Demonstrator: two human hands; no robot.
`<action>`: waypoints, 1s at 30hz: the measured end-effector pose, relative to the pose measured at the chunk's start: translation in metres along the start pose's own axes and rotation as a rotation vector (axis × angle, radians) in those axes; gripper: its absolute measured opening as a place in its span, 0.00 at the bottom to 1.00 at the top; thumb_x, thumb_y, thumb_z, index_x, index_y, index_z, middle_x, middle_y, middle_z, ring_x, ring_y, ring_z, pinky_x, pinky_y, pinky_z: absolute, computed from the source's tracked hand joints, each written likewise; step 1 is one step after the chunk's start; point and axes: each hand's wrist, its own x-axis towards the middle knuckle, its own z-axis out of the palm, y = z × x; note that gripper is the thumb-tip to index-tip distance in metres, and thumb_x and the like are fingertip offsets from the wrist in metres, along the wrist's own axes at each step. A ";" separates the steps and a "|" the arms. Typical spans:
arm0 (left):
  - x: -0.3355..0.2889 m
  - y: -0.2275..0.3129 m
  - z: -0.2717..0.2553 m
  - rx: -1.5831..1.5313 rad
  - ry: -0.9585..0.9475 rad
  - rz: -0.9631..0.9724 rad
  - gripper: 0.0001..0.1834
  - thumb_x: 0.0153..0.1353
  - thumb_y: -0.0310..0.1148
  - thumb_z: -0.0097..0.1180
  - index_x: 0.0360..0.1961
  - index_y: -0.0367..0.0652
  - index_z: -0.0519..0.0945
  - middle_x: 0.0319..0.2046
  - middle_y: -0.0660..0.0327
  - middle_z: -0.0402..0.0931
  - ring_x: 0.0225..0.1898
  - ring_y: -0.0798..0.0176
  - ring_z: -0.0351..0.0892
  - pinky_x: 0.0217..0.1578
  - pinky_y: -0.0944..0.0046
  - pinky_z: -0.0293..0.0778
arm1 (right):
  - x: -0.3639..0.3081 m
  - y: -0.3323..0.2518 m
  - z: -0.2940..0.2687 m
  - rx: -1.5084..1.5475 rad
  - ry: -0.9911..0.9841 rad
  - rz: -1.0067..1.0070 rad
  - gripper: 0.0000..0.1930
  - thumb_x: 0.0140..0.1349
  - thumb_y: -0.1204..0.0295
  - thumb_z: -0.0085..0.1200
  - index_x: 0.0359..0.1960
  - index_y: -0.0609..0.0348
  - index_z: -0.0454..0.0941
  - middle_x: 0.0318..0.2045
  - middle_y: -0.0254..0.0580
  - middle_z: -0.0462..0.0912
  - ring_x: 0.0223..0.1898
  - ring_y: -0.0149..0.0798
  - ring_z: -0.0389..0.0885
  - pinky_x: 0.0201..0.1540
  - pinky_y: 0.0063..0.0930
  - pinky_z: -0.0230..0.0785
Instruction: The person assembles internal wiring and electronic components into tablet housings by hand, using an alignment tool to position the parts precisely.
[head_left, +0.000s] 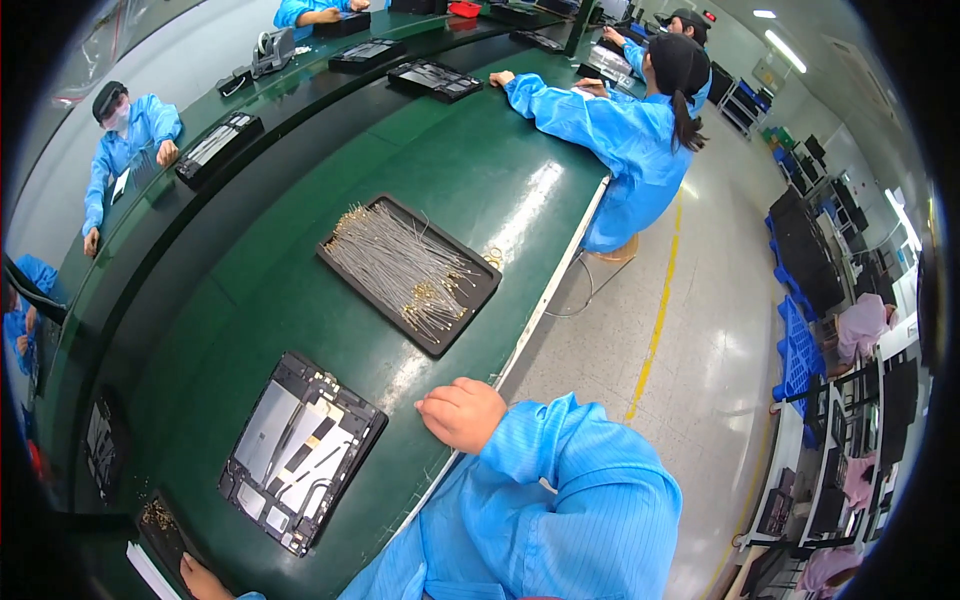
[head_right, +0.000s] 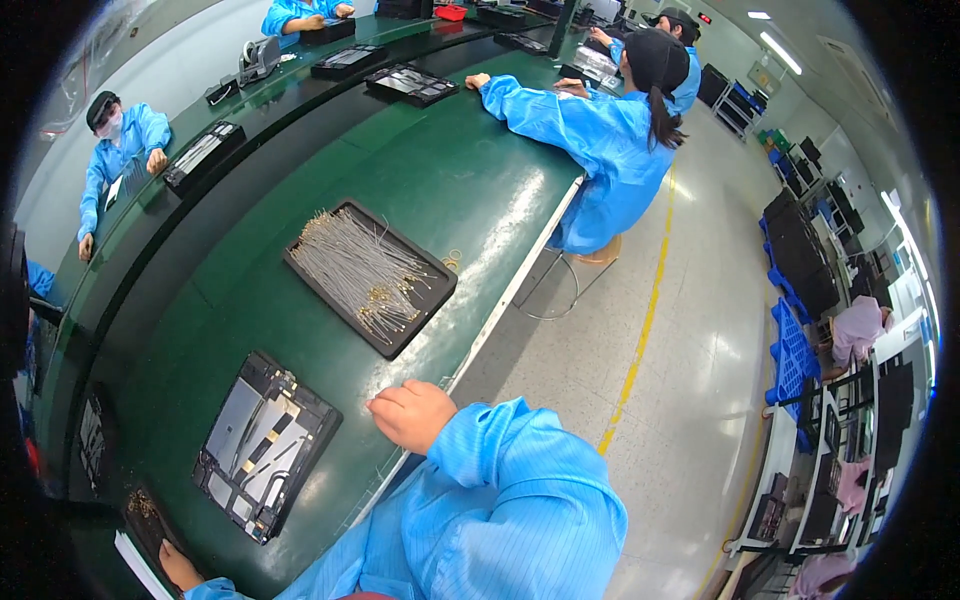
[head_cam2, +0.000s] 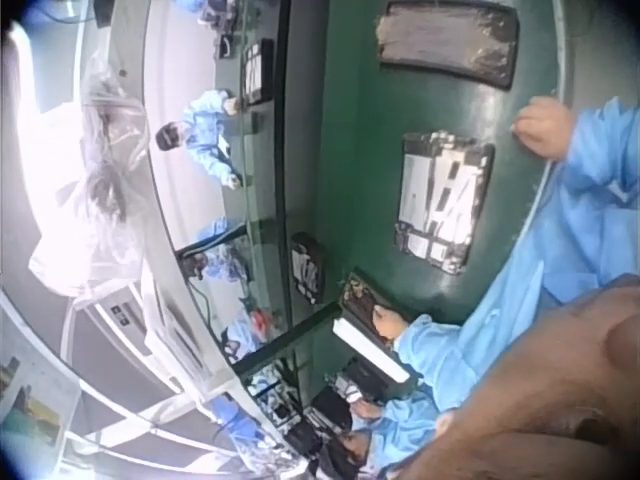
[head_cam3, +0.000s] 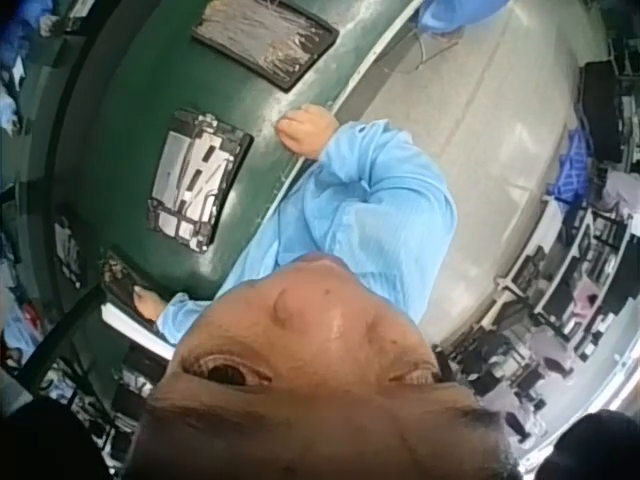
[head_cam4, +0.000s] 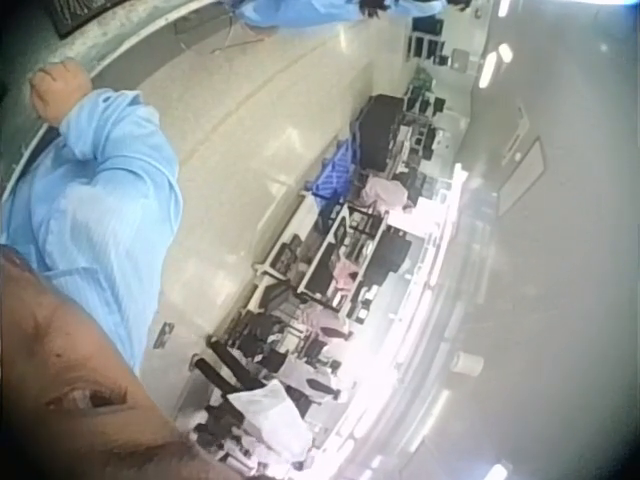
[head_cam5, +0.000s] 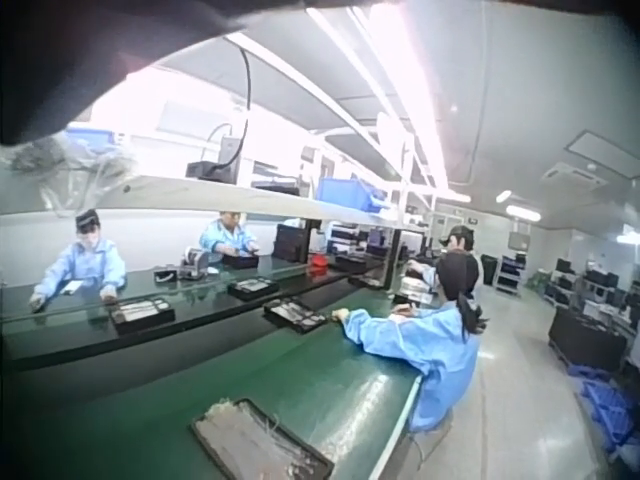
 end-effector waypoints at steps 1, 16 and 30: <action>0.006 -0.009 0.002 -0.017 0.018 0.044 0.23 0.56 0.42 0.39 0.41 0.29 0.68 0.38 0.43 0.68 0.41 0.47 0.67 0.43 0.61 0.62 | 0.000 0.000 0.000 -0.007 0.016 0.008 0.09 0.37 0.74 0.55 0.24 0.51 0.73 0.23 0.31 0.73 0.21 0.33 0.68 0.23 0.22 0.63; -0.093 0.085 -0.065 -0.242 0.319 0.464 0.11 0.55 0.29 0.43 0.33 0.32 0.72 0.31 0.49 0.72 0.35 0.51 0.70 0.38 0.61 0.65 | 0.043 -0.078 0.008 0.496 -0.238 0.380 0.10 0.48 0.71 0.50 0.32 0.62 0.72 0.27 0.44 0.76 0.30 0.44 0.73 0.34 0.29 0.65; -0.149 0.145 -0.052 -0.407 0.130 1.012 0.12 0.35 0.23 0.57 0.26 0.40 0.72 0.26 0.60 0.71 0.27 0.60 0.71 0.24 0.66 0.69 | 0.079 -0.143 0.022 1.253 -1.051 0.909 0.22 0.56 0.63 0.44 0.48 0.65 0.61 0.35 0.37 0.73 0.31 0.26 0.66 0.33 0.17 0.61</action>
